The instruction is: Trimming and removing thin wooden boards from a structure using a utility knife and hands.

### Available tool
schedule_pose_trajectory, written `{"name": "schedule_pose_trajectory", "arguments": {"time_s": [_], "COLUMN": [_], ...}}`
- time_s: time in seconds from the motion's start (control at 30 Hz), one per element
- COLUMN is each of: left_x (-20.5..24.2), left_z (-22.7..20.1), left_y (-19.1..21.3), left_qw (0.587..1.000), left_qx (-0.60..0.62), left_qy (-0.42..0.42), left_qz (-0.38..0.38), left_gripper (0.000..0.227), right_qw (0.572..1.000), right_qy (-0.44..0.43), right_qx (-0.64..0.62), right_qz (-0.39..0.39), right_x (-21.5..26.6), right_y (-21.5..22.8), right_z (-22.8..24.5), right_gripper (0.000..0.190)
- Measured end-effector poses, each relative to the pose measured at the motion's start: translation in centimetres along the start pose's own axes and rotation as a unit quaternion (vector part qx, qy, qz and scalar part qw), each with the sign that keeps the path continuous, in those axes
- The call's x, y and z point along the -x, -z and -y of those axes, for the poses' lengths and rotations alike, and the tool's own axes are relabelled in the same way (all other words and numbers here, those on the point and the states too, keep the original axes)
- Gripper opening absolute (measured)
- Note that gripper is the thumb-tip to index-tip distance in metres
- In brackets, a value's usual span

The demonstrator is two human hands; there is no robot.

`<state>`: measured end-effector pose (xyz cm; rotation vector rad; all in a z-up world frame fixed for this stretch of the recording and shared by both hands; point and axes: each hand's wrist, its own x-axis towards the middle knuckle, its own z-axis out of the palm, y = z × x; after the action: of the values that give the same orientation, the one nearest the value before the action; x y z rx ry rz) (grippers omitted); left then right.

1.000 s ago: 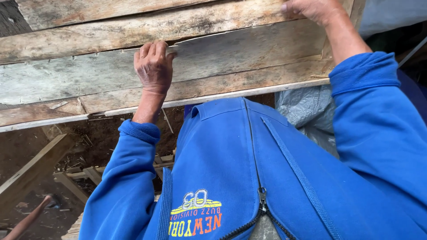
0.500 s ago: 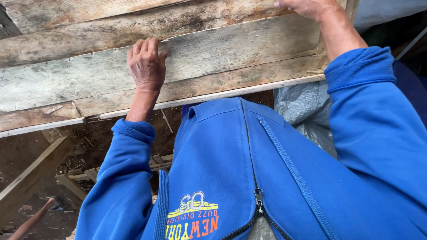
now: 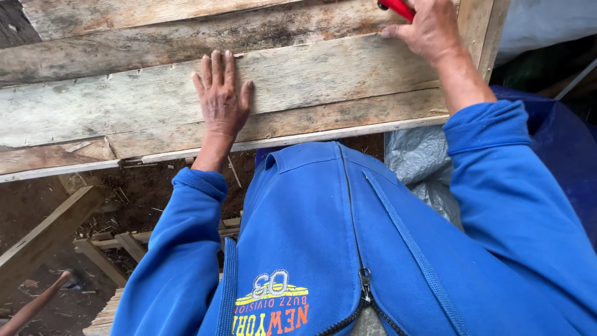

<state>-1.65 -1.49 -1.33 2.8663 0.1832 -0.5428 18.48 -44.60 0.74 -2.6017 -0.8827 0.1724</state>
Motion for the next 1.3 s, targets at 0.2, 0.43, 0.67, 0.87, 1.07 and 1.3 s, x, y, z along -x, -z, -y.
{"name": "schedule_pose_trajectory", "arguments": {"time_s": [0.2, 0.43, 0.67, 0.87, 1.07, 1.3], "left_x": [0.4, -0.5, -1.9, -3.5, -3.9, -1.1], "left_z": [0.0, -2.7, -5.3, -6.2, -2.8, 6.6], "left_y": [-3.4, -2.3, -1.2, -1.2, -1.4, -1.2], "left_qw": [0.998, 0.999, 0.979, 0.966, 0.953, 0.957], "left_qx": [0.005, 0.017, 0.118, 0.125, 0.153, 0.117], "left_qy": [0.000, 0.004, -0.077, -0.088, -0.023, 0.193], "left_qz": [-0.068, -0.045, -0.147, -0.209, -0.260, -0.184], "left_gripper": [0.078, 0.088, 0.058, 0.041, 0.046, 0.069], "right_qw": [0.985, 0.974, 0.974, 0.971, 0.968, 0.962], "right_qy": [-0.003, -0.070, -0.169, -0.171, -0.108, -0.075], "right_qx": [-0.059, 0.054, 0.053, 0.015, -0.017, 0.053], "right_qz": [-0.164, -0.210, -0.145, -0.168, -0.225, -0.257], "right_x": [1.4, 5.9, 8.3, 9.0, 9.1, 9.6], "right_y": [0.4, -0.5, -3.9, -4.0, -2.7, -4.1], "right_z": [1.6, 2.8, 5.2, 4.4, 3.5, 3.5], "right_gripper": [0.041, 0.009, 0.048, 0.049, 0.022, 0.026]}}
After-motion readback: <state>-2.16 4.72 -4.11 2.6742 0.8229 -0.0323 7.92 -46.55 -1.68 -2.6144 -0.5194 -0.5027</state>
